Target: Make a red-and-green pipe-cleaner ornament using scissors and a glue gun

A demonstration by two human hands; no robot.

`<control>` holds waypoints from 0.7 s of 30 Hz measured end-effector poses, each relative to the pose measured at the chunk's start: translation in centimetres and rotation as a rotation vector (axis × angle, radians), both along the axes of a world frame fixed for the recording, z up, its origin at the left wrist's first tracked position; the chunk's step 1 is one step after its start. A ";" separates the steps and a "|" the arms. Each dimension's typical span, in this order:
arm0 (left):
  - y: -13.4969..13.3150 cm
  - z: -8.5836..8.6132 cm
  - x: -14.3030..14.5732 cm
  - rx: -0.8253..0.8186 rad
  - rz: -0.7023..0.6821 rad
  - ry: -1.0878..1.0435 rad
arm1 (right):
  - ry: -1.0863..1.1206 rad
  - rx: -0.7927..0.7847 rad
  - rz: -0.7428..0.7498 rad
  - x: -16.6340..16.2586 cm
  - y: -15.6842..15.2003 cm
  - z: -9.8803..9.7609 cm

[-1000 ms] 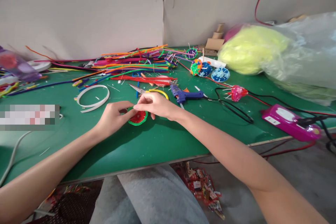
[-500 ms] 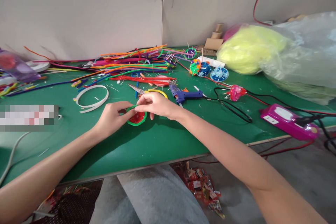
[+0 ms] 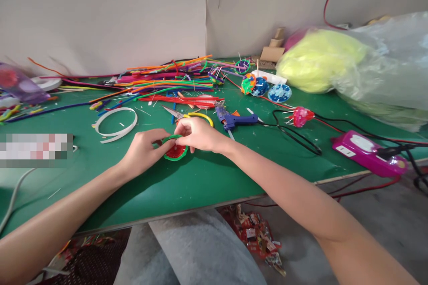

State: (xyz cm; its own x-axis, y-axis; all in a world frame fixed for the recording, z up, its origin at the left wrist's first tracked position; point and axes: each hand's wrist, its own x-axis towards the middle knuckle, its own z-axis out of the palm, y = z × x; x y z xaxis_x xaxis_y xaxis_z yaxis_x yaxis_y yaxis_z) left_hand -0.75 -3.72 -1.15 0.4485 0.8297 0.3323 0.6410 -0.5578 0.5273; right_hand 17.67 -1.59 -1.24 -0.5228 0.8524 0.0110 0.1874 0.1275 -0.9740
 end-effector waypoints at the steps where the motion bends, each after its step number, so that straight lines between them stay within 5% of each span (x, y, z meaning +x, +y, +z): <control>1: 0.0 0.0 0.0 -0.003 -0.001 -0.002 | -0.014 0.016 -0.002 0.0 0.0 0.0; 21: 0.0 0.7 0.1 -0.096 0.017 -0.033 | -0.108 0.201 -0.076 -0.2 -0.8 0.2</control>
State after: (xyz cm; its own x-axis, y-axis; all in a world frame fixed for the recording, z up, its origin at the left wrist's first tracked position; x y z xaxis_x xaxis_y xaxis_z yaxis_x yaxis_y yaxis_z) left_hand -0.66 -3.75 -0.50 0.4241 0.8658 0.2655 0.6314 -0.4928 0.5987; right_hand 17.43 -2.40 -1.04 -0.4643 0.8758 0.1319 0.3059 0.2983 -0.9041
